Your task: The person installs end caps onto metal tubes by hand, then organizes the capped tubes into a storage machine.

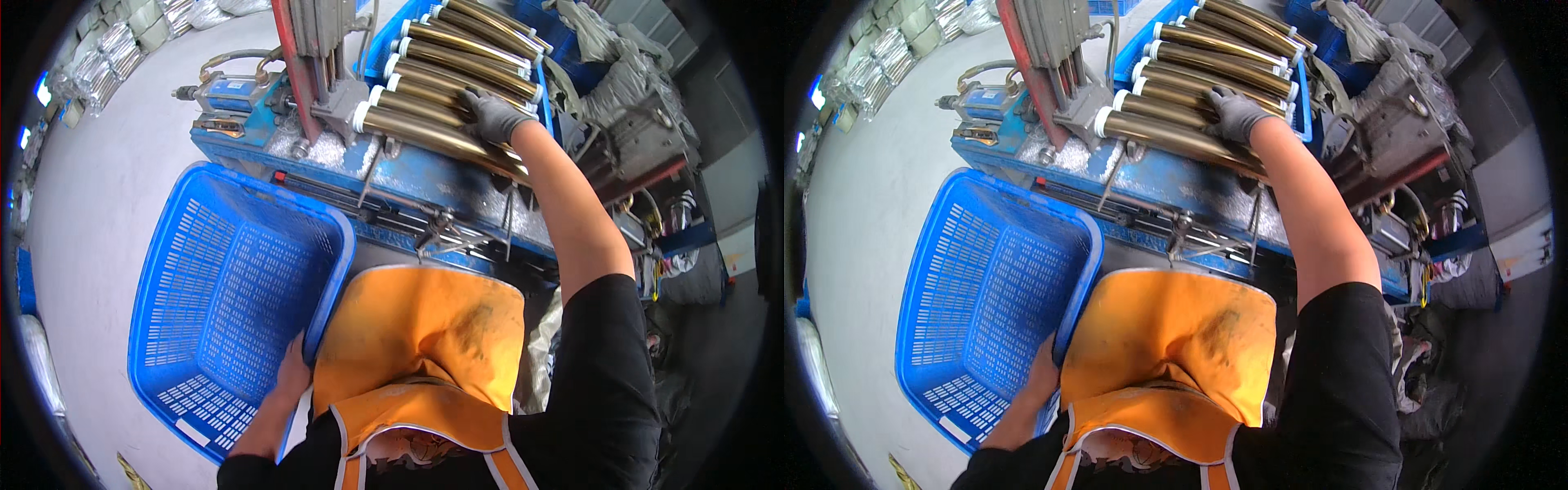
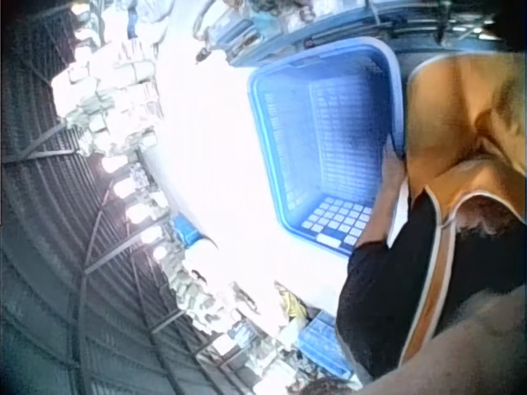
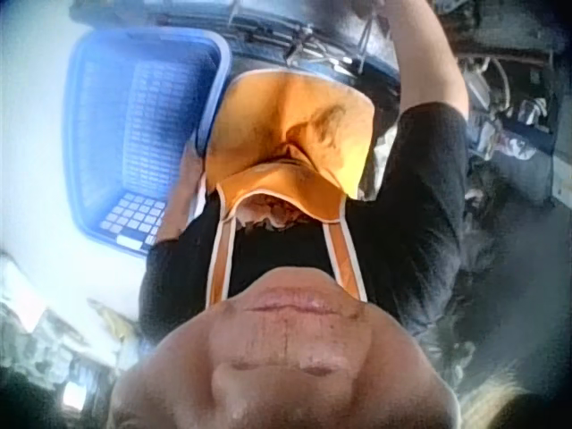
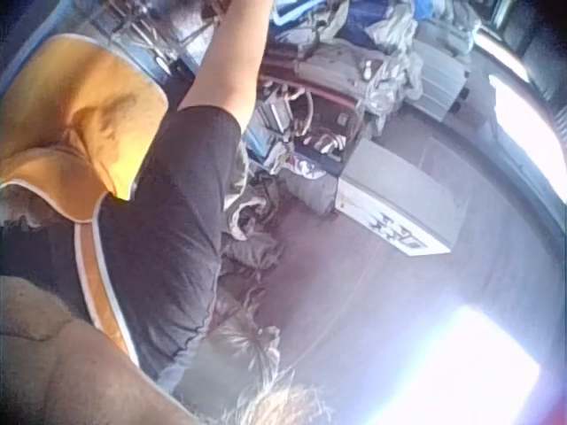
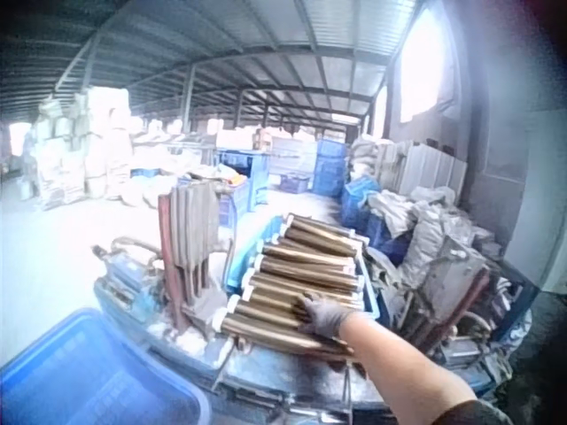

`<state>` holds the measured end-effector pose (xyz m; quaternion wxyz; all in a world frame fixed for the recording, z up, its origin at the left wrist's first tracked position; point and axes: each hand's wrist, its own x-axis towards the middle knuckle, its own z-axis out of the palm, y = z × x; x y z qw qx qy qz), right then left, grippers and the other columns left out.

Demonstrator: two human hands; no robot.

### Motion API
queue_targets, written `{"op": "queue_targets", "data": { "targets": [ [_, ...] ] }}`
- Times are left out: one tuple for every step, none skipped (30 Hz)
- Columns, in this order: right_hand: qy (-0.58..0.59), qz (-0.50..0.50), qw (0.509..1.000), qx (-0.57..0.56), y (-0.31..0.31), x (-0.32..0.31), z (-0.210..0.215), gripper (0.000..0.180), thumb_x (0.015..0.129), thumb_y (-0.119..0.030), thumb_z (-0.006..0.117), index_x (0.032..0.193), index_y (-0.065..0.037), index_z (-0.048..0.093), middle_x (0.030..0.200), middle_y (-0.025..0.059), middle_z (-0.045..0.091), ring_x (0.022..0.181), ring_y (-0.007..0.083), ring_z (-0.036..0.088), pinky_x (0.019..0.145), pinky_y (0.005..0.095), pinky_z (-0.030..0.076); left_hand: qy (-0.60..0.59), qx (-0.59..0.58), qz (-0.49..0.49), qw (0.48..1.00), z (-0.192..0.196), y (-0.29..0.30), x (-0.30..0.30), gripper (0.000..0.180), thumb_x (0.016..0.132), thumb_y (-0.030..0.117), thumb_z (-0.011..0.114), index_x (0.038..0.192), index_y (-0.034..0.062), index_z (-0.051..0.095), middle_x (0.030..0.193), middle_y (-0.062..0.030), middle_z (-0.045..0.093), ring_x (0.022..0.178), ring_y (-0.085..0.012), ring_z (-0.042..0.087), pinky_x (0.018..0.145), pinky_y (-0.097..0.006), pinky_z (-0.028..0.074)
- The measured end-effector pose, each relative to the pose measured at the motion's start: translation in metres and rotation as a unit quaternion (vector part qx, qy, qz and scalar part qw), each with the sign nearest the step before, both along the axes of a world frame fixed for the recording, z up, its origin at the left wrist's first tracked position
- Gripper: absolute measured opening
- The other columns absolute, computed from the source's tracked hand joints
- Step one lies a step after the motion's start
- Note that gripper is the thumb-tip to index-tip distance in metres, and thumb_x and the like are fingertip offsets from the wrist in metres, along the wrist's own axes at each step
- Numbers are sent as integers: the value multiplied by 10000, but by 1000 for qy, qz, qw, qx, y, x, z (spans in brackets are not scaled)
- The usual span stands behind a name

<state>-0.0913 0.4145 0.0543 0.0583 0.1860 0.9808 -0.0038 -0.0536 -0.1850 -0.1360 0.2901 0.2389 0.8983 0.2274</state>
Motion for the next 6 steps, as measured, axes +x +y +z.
{"op": "queue_targets", "data": {
  "targets": [
    [-17, 9, 1000, -3, 11, -7, -5, 935, 813, -356, 763, 1550, -76, 262, 1560, 224, 316, 1397, 416, 381, 1164, 438, 346, -12, -35, 18, 999, 13, 2, 5, 664, 892, 97, 619, 1507, 71, 370, 1438, -264, 464, 1300, -439, 485, 1095, -464, 400],
    [-36, 22, 999, -7, 21, -15, -10, 981, 809, -366, 766, 1571, -89, 214, 1594, 213, 262, 1415, 406, 363, 1171, 438, 340, -14, -35, 21, 999, 8, -1, 5, 664, 892, 97, 619, 1507, 71, 370, 1438, -264, 464, 1300, -439, 485, 1095, -464, 400],
    [-40, 28, 999, -9, 20, -23, -8, 981, 809, -366, 766, 1571, -89, 214, 1594, 213, 262, 1415, 406, 363, 1171, 438, 340, -17, -31, 32, 999, 1, -4, 6, 624, 911, 120, 597, 1497, 69, 389, 1434, -258, 471, 1299, -437, 486, 1095, -461, 399],
    [-67, 24, 997, 5, 15, -24, -1, 1001, 810, -368, 766, 1581, -107, 184, 1617, 201, 207, 1435, 395, 336, 1181, 430, 329, -22, -29, 40, 999, -1, -2, 5, 586, 929, 144, 574, 1486, 66, 407, 1430, -252, 479, 1298, -435, 488, 1094, -458, 399],
    [-94, 19, 995, 21, 15, -27, 0, 1022, 811, -370, 765, 1592, -125, 153, 1640, 189, 153, 1455, 384, 310, 1191, 422, 319, -32, -37, 51, 998, -2, -1, 4, 533, 962, 189, 529, 1471, 63, 432, 1427, -245, 487, 1299, -429, 491, 1099, -452, 392],
    [-73, 22, 997, -1, 20, -28, -6, 1054, 803, -377, 774, 1602, -157, 124, 1643, 184, 155, 1462, 409, 280, 1192, 429, 313, -25, -34, 45, 998, -3, -3, 2, 568, 945, 193, 570, 1479, 67, 421, 1443, -238, 478, 1313, -436, 478, 1115, -448, 379]
  ]
}}
